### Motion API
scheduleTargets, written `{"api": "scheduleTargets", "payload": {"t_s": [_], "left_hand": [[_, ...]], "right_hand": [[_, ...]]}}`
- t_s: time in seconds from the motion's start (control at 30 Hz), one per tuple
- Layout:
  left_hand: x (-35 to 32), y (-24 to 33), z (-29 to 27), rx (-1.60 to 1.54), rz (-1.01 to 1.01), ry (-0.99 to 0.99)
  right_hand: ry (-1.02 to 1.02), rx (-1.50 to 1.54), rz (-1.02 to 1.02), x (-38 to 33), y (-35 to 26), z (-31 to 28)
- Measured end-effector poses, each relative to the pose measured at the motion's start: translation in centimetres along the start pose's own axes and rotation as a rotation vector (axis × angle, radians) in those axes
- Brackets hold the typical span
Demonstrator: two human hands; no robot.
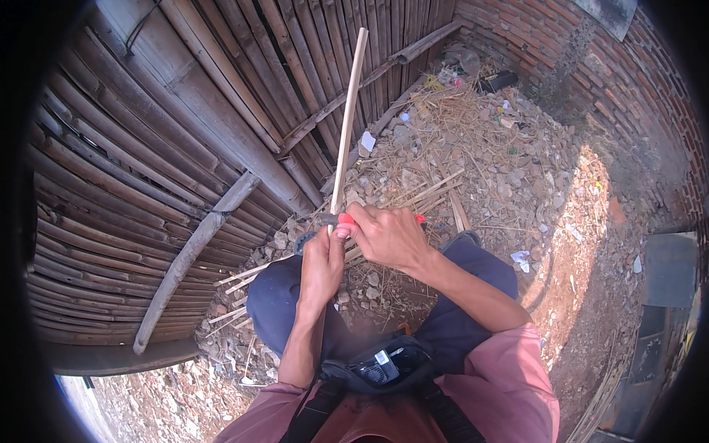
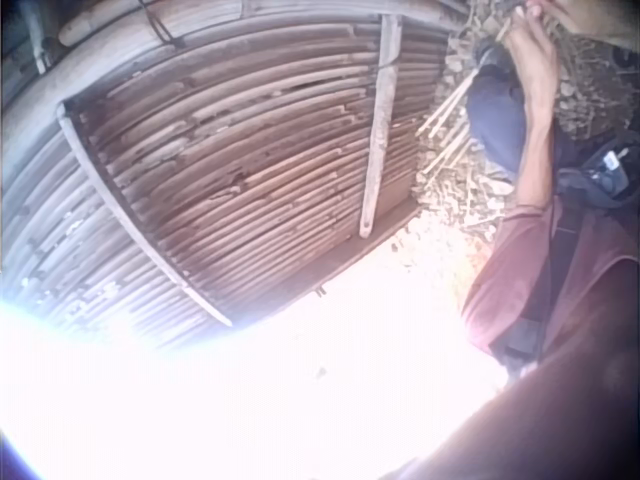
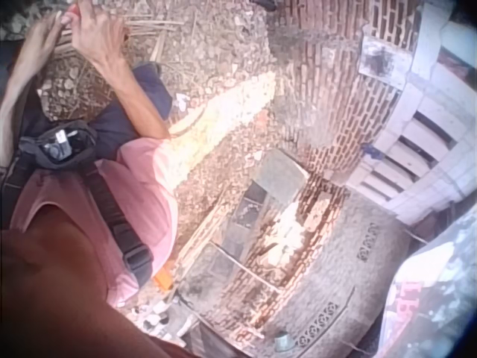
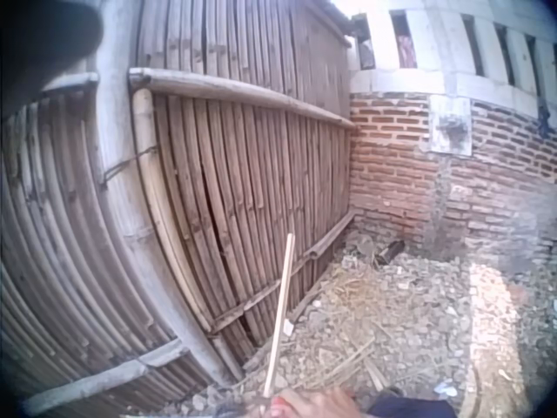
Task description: The person is using a small red cutter to shave a long, thin bamboo stick while seated outdoors.
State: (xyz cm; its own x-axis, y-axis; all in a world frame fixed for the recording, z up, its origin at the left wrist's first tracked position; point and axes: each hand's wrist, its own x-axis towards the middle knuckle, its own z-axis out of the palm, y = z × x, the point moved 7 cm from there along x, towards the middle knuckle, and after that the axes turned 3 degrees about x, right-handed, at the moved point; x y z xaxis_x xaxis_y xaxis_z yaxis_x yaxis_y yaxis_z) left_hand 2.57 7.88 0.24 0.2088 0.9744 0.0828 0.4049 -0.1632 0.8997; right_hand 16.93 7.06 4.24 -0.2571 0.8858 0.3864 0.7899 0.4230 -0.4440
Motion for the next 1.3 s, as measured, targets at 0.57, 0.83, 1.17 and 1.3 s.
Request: {"api": "scheduleTargets", "payload": {"t_s": [0.57, 0.83, 1.17, 1.3], "left_hand": [[0.2, -1.1, 0.7, -0.162, -0.066, -0.111], [0.3, -1.2, 0.7, -0.032, -0.001, -0.017], [0.3, -0.6, 0.5, -0.108, -0.093, 0.009], [0.4, -0.6, 0.5, -0.087, -0.132, -0.004]], "right_hand": [[-0.011, 0.107, -0.023, 0.7, 0.7, -0.7], [0.023, 0.066, -0.012, 0.5, 0.6, -0.4], [0.089, 0.009, 0.013, 0.5, 0.4, -0.7], [0.089, -0.027, 0.004, 0.5, 0.2, -0.9]]}}
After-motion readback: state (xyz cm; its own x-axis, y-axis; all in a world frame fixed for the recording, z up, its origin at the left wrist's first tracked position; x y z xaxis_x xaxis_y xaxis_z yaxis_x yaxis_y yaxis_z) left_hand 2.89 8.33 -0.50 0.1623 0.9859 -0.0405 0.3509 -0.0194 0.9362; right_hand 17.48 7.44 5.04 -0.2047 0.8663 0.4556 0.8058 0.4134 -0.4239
